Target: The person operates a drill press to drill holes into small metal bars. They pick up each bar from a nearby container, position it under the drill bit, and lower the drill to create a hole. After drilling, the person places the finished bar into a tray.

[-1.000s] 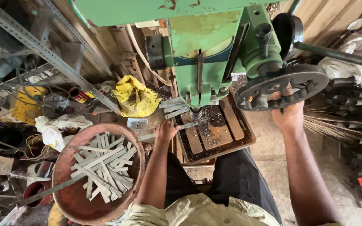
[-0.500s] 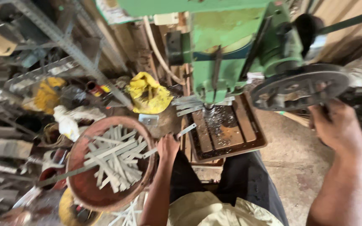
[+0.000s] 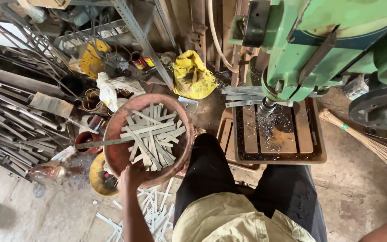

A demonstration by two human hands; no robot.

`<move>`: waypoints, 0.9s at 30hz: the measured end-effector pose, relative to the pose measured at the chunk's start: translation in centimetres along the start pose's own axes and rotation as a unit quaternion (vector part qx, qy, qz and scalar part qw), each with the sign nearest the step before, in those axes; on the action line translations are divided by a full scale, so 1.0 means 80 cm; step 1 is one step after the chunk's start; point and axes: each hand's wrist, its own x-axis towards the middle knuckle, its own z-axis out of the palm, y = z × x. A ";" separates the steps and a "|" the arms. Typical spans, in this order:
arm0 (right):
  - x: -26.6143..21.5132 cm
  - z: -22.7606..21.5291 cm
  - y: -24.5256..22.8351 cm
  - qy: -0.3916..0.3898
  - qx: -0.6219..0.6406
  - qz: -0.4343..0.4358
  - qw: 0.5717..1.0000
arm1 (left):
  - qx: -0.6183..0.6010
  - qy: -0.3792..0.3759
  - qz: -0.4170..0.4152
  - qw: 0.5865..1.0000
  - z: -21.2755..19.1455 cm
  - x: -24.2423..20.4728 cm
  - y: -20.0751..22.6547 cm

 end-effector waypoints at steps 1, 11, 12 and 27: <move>0.000 -0.002 -0.001 -0.001 0.002 -0.002 1.000 | -0.013 0.009 0.006 1.000 0.008 0.015 0.004; -0.009 -0.012 -0.006 0.027 0.000 -0.001 1.000 | -0.162 0.138 -0.167 0.963 0.095 0.143 0.031; -0.009 -0.014 -0.007 0.032 0.002 -0.002 0.999 | -0.190 0.131 -0.190 0.954 0.094 0.144 0.025; -0.006 -0.021 0.008 0.016 0.044 0.007 0.999 | -0.423 0.248 0.243 0.837 0.076 0.052 0.088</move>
